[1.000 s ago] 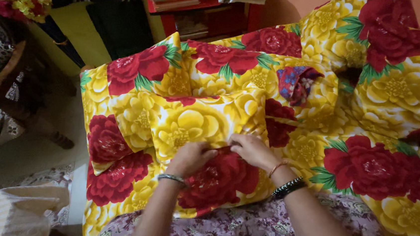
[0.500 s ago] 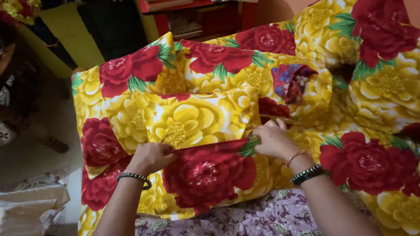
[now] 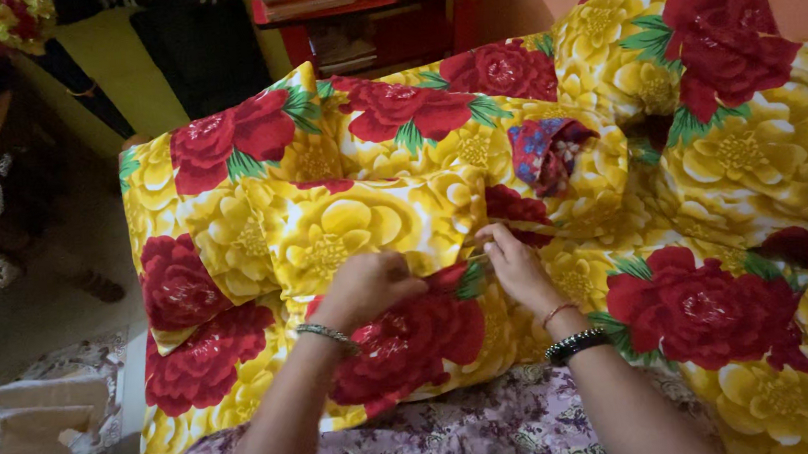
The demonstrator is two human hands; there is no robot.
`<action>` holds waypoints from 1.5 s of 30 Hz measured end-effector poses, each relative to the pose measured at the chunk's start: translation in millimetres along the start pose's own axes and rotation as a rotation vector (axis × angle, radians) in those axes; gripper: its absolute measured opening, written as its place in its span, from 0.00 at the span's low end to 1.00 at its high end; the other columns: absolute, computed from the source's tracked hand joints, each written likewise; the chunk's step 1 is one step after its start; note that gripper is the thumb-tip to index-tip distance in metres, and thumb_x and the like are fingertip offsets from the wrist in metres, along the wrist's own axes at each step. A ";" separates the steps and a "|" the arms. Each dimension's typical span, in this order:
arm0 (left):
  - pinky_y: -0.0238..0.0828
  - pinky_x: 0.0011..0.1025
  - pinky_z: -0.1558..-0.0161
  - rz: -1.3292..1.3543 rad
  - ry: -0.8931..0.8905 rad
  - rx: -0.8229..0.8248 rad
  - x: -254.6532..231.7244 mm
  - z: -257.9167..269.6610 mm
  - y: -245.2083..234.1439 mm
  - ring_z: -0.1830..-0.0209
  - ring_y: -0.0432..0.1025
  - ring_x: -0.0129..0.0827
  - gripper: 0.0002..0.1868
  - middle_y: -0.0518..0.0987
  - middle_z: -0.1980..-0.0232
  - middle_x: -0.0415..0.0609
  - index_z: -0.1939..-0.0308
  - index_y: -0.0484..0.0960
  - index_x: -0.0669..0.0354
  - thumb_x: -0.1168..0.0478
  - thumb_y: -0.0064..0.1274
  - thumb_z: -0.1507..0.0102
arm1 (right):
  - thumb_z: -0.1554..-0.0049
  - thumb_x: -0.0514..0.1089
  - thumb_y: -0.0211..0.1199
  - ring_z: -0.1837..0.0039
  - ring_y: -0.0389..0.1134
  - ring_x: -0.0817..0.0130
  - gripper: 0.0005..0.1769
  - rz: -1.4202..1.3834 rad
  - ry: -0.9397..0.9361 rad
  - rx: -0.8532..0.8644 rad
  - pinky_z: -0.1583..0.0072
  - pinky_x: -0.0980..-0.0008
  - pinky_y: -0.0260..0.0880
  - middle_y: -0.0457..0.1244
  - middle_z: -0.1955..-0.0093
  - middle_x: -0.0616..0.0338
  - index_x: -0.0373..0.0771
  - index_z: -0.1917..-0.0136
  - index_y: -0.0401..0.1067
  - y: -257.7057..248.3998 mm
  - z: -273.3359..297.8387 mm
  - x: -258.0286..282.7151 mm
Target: The person places a white pillow on a floral bedspread and smooths it. They then pick up a floral pillowcase and insert the pillow into it, adjusting the fabric to fit the corners and smoothing the surface until the pillow is fully encased.
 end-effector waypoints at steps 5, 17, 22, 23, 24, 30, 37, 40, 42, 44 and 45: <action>0.75 0.44 0.58 -0.097 0.275 -0.088 -25.4 -19.0 46.1 0.63 0.78 0.47 0.10 0.83 0.64 0.49 0.68 0.87 0.49 0.50 0.63 0.46 | 0.45 0.39 0.65 0.59 0.68 0.63 0.16 0.048 0.317 0.153 0.54 0.63 0.70 0.65 0.61 0.53 0.40 0.43 0.69 8.6 -2.1 0.9; 0.65 0.47 0.47 -0.267 0.162 -0.055 -37.8 -14.7 78.5 0.43 0.70 0.44 0.22 0.78 0.50 0.45 0.59 0.87 0.46 0.44 0.69 0.52 | 0.50 0.40 0.66 0.58 0.71 0.65 0.06 0.150 0.192 0.698 0.53 0.64 0.71 0.70 0.61 0.55 0.38 0.58 0.75 20.9 10.7 -27.0; 0.61 0.46 0.44 -0.235 0.172 0.167 -37.7 -9.9 83.7 0.42 0.69 0.41 0.13 0.79 0.50 0.41 0.64 0.88 0.40 0.45 0.68 0.50 | 0.54 0.41 0.65 0.57 0.73 0.61 0.10 0.298 0.231 0.861 0.53 0.62 0.72 0.71 0.60 0.51 0.39 0.57 0.78 29.8 11.1 -30.6; 0.62 0.46 0.44 -0.178 0.203 0.136 -37.6 -8.6 80.4 0.42 0.70 0.40 0.14 0.79 0.50 0.41 0.63 0.88 0.41 0.46 0.67 0.50 | 0.54 0.41 0.65 0.56 0.73 0.60 0.10 0.328 0.268 0.884 0.53 0.61 0.72 0.71 0.59 0.51 0.39 0.57 0.78 30.5 10.3 -30.9; 0.62 0.45 0.44 -0.119 0.235 0.107 -37.5 -7.2 77.8 0.42 0.70 0.39 0.14 0.79 0.50 0.41 0.62 0.88 0.41 0.47 0.67 0.50 | 0.54 0.41 0.64 0.56 0.73 0.59 0.11 0.358 0.308 0.906 0.52 0.61 0.72 0.72 0.59 0.50 0.40 0.56 0.79 31.0 9.7 -31.2; 0.62 0.43 0.43 -0.399 0.375 -0.161 -46.9 2.9 75.5 0.40 0.67 0.42 0.07 0.76 0.49 0.44 0.63 0.88 0.44 0.56 0.57 0.43 | 0.53 0.44 0.69 0.52 0.73 0.56 0.11 0.396 0.260 0.761 0.51 0.61 0.71 0.71 0.56 0.47 0.40 0.55 0.80 24.9 5.9 -28.0; 0.63 0.41 0.45 -0.418 0.398 -0.360 -46.5 4.4 62.1 0.46 0.70 0.38 0.13 0.79 0.50 0.41 0.59 0.87 0.45 0.62 0.48 0.42 | 0.46 0.43 0.69 0.57 0.67 0.70 0.18 -0.005 0.365 0.370 0.54 0.67 0.70 0.66 0.57 0.57 0.40 0.45 0.68 13.3 30.4 -21.9; 0.63 0.40 0.46 -0.461 0.370 -0.236 -44.8 0.2 66.4 0.48 0.70 0.39 0.12 0.78 0.56 0.42 0.60 0.87 0.45 0.61 0.49 0.41 | 0.48 0.38 0.68 0.58 0.65 0.73 0.19 -0.106 0.308 0.344 0.56 0.68 0.70 0.65 0.55 0.61 0.40 0.45 0.66 9.2 39.1 -3.3; 0.64 0.39 0.45 -0.459 0.418 -0.225 -45.9 3.6 67.3 0.48 0.70 0.38 0.10 0.78 0.56 0.42 0.61 0.86 0.47 0.62 0.49 0.40 | 0.50 0.33 0.65 0.59 0.64 0.70 0.20 -0.042 0.258 0.323 0.56 0.67 0.70 0.66 0.55 0.58 0.41 0.44 0.68 2.8 39.1 17.7; 0.64 0.38 0.45 -0.445 0.441 -0.225 -45.5 6.9 65.9 0.48 0.71 0.38 0.09 0.79 0.57 0.43 0.63 0.86 0.49 0.62 0.50 0.41 | 0.49 0.33 0.64 0.59 0.67 0.70 0.22 0.052 0.296 0.285 0.55 0.68 0.70 0.65 0.57 0.57 0.41 0.42 0.67 -12.8 36.2 36.7; 0.65 0.38 0.46 -0.432 0.442 -0.232 -44.5 8.0 64.6 0.49 0.71 0.38 0.09 0.79 0.58 0.44 0.64 0.85 0.49 0.62 0.50 0.41 | 0.49 0.33 0.63 0.59 0.68 0.69 0.22 0.098 0.315 0.266 0.54 0.68 0.71 0.65 0.58 0.57 0.42 0.41 0.67 -19.1 33.4 44.5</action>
Point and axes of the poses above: each hand's wrist, its own z-axis away from the middle knuckle, its own y-axis out of the palm, x = y × z, the point moved 4 cm from there along -z, towards the middle knuckle
